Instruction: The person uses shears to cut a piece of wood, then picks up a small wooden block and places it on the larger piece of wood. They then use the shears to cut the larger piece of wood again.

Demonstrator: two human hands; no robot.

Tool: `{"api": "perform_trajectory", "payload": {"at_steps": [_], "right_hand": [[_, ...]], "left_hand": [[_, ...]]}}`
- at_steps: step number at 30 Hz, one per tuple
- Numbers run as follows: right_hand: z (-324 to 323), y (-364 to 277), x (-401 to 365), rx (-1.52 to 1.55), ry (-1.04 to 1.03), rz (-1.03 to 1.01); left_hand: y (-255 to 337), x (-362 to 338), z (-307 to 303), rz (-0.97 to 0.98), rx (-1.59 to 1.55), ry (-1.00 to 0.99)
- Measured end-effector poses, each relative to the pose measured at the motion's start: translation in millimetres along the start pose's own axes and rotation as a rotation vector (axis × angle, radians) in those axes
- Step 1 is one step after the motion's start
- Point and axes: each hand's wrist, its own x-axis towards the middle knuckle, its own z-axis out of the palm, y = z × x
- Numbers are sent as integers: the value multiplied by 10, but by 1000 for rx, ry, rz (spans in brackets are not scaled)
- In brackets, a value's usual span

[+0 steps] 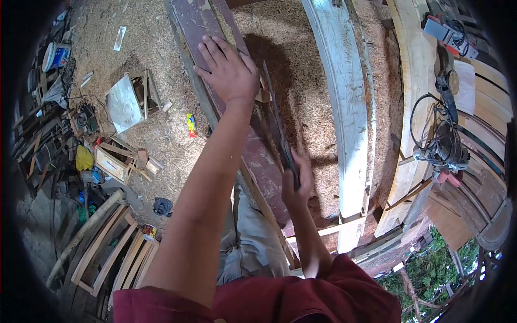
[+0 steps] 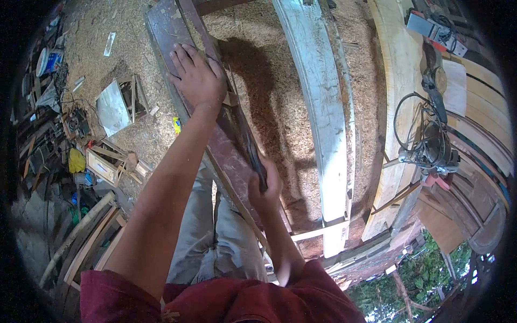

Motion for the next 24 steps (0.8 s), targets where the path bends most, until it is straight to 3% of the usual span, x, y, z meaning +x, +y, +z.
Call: {"api": "perform_trajectory", "payload": {"at_steps": [3, 7, 10, 24], "right_hand": [[-30, 17, -109, 34, 60, -60], [234, -263, 418, 12, 39, 107], [223, -142, 283, -7, 52, -33], [223, -270, -181, 171, 94, 157]], "left_hand": [[8, -2, -40, -4, -11, -45], [-2, 7, -43, 1, -34, -53], [-7, -21, -71, 15, -24, -74], [15, 19, -113, 30, -12, -71]]}}
